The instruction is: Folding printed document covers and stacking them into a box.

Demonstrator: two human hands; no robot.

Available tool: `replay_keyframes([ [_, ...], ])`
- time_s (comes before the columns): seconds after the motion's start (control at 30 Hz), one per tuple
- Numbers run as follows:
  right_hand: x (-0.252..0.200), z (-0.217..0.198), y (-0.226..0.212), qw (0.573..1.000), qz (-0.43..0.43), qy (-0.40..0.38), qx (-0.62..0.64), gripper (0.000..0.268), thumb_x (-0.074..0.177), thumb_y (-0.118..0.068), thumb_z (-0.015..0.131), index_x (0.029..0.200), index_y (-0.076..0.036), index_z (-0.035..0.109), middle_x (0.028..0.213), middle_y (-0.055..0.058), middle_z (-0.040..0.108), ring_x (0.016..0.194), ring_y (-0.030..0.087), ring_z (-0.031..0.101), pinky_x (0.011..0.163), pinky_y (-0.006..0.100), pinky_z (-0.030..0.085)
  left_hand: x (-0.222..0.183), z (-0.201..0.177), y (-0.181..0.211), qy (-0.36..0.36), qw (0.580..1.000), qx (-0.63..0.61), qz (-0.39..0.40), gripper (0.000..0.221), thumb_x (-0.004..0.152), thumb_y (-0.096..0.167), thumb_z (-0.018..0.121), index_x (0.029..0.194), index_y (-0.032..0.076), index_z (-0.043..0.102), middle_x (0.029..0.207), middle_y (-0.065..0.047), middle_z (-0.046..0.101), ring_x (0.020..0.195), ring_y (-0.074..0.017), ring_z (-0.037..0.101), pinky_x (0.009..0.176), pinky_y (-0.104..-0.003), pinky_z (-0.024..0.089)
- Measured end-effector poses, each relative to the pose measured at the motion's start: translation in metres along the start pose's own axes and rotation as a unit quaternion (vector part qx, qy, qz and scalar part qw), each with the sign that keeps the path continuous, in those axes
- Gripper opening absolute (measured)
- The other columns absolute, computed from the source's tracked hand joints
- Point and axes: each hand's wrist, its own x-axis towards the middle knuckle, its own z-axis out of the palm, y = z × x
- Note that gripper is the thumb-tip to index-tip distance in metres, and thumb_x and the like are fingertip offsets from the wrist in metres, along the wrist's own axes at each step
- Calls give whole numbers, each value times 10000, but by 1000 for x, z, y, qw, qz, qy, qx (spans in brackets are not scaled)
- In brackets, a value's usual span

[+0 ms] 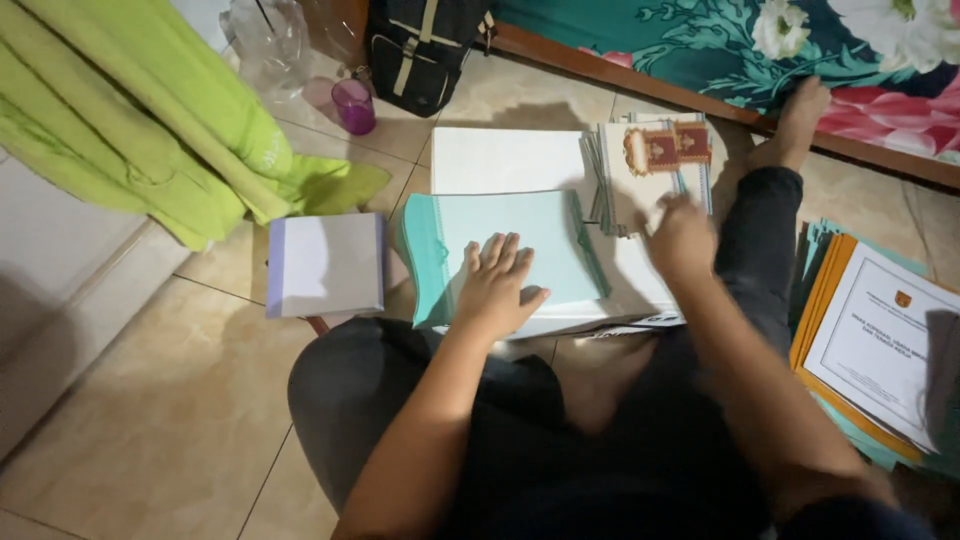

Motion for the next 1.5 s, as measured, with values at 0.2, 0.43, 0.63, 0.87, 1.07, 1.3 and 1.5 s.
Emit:
replay_keyframes([
  [0.2, -81, -77, -80, 946, -59, -271, 168, 709, 992, -522, 534, 1387, 65, 577, 1391, 254, 545, 1285, 474, 559, 998, 542, 552, 1, -1, -4, 46, 999, 22, 7, 616, 1024, 428, 473, 1477, 11, 505, 1603, -182, 423, 1518, -313, 342, 1232, -573, 166],
  [0.43, -90, -119, -92, 951, -72, -82, 289, 397, 911, -34, 689, 1297, 54, 656, 1024, 127, 611, 930, 297, 688, 767, 348, 615, -2, -5, -2, 67, 997, -34, -1, 560, 1000, 321, 525, 1441, -23, 529, 1566, -184, 474, 1504, -303, 359, 1230, -571, 164],
  [0.63, -86, -152, -100, 954, -91, -67, 278, 454, 906, -60, 721, 1341, 49, 647, 798, 144, 698, 736, 325, 726, 649, 426, 596, -17, -31, 2, 86, 991, -107, 0, 428, 974, 166, 498, 1310, -62, 632, 1434, -213, 587, 1441, -318, 451, 1225, -528, 228],
  [0.87, -90, -151, -106, 961, -110, -73, 243, 206, 1019, -252, 622, 1078, -70, 697, 1147, 209, 621, 1107, 425, 578, 891, 580, 424, -9, -14, -9, 124, 984, -125, 13, 380, 963, 131, 495, 1248, -49, 670, 1366, -203, 626, 1390, -327, 512, 1210, -551, 279],
  [1.07, -92, -168, -130, 851, -96, -316, 408, 714, 1084, -575, 204, 1494, -62, 483, 1501, 305, 470, 1443, 513, 325, 1194, 681, 211, -7, -19, -13, 140, 938, -316, -10, 607, 1034, 389, 267, 1431, -24, 468, 1455, -253, 436, 1397, -383, 402, 1199, -567, 258],
  [1.3, -106, -151, -148, 886, -333, -271, 174, 595, 1092, -447, 333, 1561, -86, 398, 1607, 186, 392, 1495, 352, 349, 1231, 518, 232, -9, -29, -35, 387, 921, -48, -2, 667, 959, 276, 652, 1566, 106, 436, 1612, -294, 343, 1503, -525, 285, 1124, -706, 325],
  [1.5, -63, -111, -171, 883, -345, -299, 111, 589, 1116, -383, 224, 1590, -47, 323, 1657, 185, 301, 1548, 298, 265, 1263, 466, 183, -1, -20, -19, 2, 992, 51, -116, 583, 1042, 198, 254, 1624, 162, 240, 1718, -150, 116, 1592, -304, 47, 1283, -498, -34],
])
